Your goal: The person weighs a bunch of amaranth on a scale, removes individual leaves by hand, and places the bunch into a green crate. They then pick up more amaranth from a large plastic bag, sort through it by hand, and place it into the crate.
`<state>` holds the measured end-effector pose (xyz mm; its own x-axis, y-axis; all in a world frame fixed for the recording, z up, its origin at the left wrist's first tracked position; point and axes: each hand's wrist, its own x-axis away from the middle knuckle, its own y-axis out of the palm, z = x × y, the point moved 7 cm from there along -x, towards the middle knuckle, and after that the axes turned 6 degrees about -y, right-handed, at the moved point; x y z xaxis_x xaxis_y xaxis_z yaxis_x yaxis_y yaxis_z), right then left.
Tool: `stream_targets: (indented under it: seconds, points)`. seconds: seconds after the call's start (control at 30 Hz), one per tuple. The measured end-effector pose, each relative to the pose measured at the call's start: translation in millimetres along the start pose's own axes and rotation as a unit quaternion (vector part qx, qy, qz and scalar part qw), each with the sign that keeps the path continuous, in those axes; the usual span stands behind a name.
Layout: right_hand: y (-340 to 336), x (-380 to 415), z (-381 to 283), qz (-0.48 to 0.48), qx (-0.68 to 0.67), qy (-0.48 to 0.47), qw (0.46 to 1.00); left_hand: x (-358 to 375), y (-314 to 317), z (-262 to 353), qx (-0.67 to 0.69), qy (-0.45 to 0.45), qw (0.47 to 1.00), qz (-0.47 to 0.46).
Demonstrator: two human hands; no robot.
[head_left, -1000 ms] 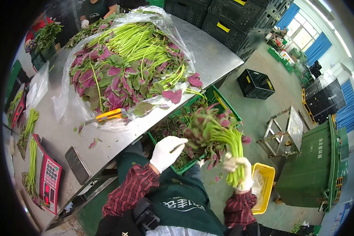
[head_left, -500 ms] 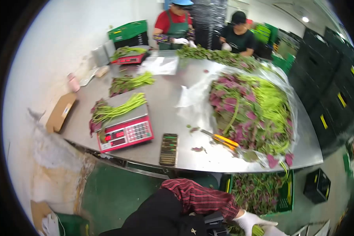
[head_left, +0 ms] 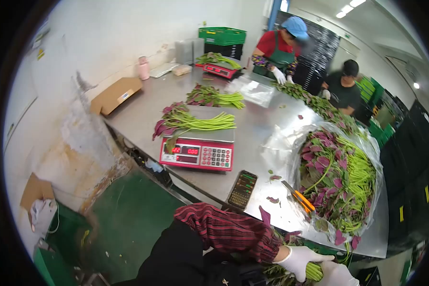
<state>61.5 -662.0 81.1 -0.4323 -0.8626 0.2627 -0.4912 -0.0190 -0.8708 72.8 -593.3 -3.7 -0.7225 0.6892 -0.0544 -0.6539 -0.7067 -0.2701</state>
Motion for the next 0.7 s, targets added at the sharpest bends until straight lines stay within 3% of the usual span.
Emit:
stream_targets:
  seconds: [0.03,0.1,0.17,0.2,0.23,0.3,0.33,0.5,0.53,0.63,0.7]
  points:
    - [-11.0,-3.2,-4.4,0.043,0.061,-0.015,0.997,8.6,-8.6,7.9,-0.001,-0.002,1.000,0.011]
    - [-31.9,-1.9,-6.5,0.102,0.120,-0.086,0.984,36.2,-16.6,9.9,0.111,-0.157,0.980,-0.042]
    - [-40.2,7.0,19.8,0.128,0.139,-0.073,0.979,46.6,-17.2,-14.6,0.209,-0.212,0.954,-0.039]
    - [-49.6,13.2,28.5,0.184,0.191,-0.133,0.955,54.0,-22.6,-19.6,0.228,-0.216,0.949,-0.005]
    - [-52.5,19.6,73.2,0.229,0.184,-0.019,0.956,66.3,-30.6,-16.6,0.249,-0.220,0.943,0.030]
    - [-72.2,32.3,105.3,0.325,0.174,0.027,0.929,85.4,-46.4,-28.7,0.322,-0.182,0.924,0.095]
    - [-77.0,35.8,113.5,0.312,0.118,0.067,0.940,99.2,-59.1,-20.8,0.339,-0.163,0.915,0.144]
    - [-66.4,-1.5,119.8,0.235,0.127,-0.008,0.964,213.8,-114.9,18.6,0.360,-0.124,0.830,0.407]
    - [-57.7,-22.7,122.8,0.183,0.132,-0.005,0.974,243.4,-120.5,24.6,0.342,-0.114,0.806,0.470]
    - [-47.8,-99.7,86.7,0.109,0.107,-0.052,0.987,345.3,-128.0,38.4,0.241,-0.127,0.712,0.647]
    - [-36.9,-163.8,56.5,0.080,0.179,-0.135,0.971,414.3,-126.4,41.7,0.142,-0.154,0.630,0.748]
